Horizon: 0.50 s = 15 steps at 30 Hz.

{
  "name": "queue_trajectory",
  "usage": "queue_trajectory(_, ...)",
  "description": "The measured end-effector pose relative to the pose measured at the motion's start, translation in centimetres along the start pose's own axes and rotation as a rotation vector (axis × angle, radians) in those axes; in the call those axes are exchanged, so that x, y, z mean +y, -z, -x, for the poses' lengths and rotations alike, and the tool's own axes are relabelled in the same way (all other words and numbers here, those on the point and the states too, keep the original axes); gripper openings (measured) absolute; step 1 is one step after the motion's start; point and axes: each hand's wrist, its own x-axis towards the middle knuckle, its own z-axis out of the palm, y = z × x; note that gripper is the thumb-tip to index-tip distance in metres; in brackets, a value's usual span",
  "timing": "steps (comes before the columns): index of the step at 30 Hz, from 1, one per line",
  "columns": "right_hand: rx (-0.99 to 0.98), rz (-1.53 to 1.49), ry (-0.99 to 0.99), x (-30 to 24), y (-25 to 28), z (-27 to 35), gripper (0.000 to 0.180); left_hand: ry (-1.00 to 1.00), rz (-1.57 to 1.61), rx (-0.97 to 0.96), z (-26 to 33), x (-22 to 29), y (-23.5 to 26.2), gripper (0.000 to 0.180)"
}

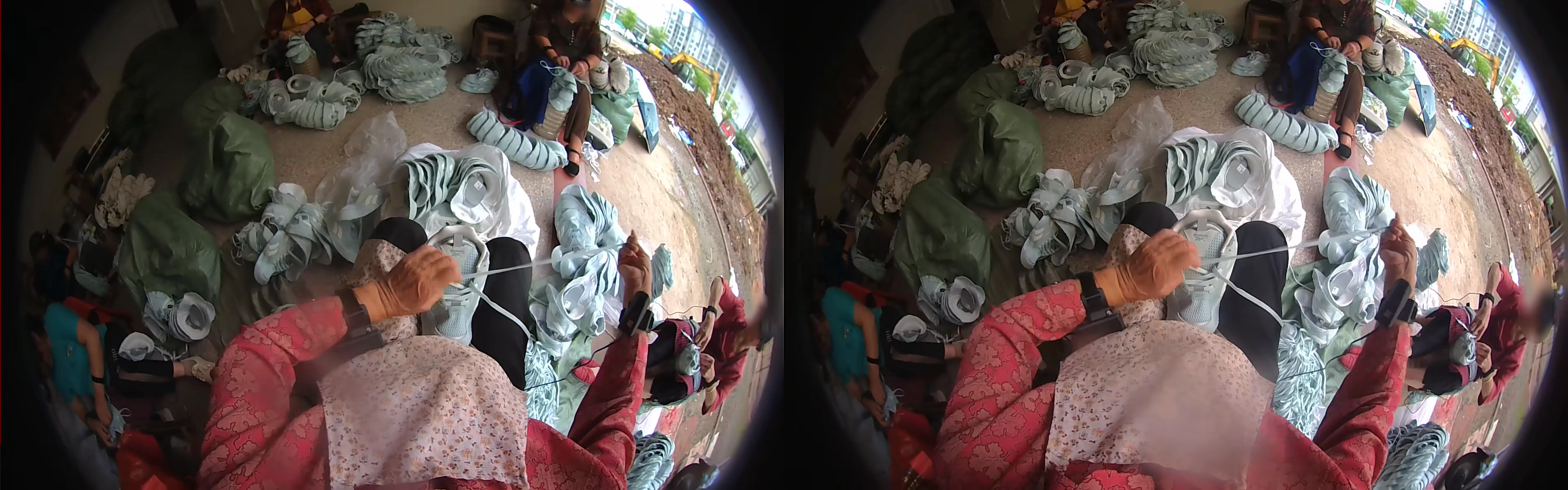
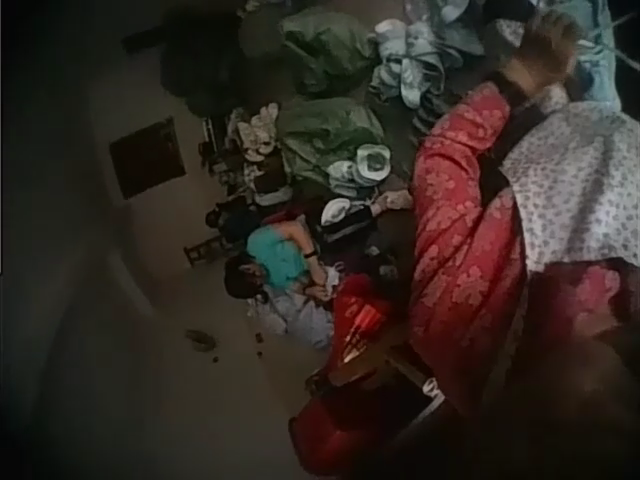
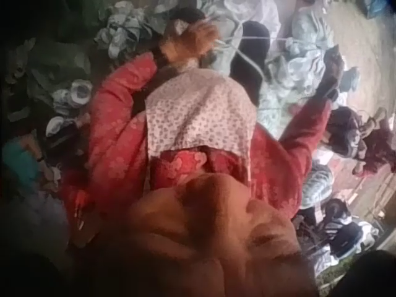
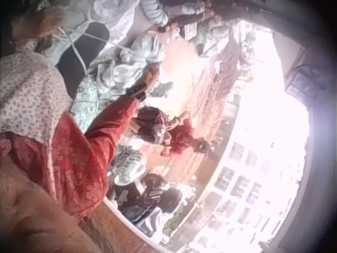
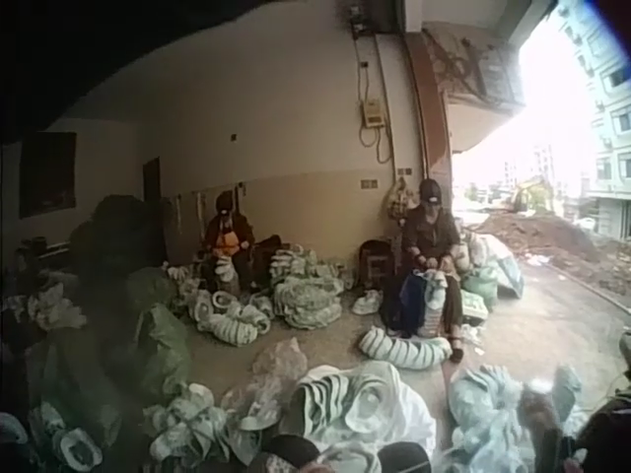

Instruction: The person is lacing a pair of athletic shoes while sitting in a workspace with many other shoe components.

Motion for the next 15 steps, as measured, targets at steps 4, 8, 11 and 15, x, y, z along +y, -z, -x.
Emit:
queue_trajectory(4,0.083,-0.003,0.124,-3.6,2.8,-0.8,0.019,0.166,0.048,-0.065,0.4,0.3,1.5,0.041)
queue_trajectory(8,-0.023,0.142,0.258,-12.9,6.9,1.9,0.018,0.172,0.162,-0.067,0.2,0.1,0.9,0.050)
queue_trajectory(11,-0.069,0.025,0.188,-9.0,3.3,1.8,0.022,0.245,0.201,-0.132,0.1,0.4,1.5,0.051)
queue_trajectory(15,-0.426,-0.008,0.094,-6.9,-5.7,6.4,0.027,0.366,0.309,-0.223,-1.7,0.3,1.9,0.049)
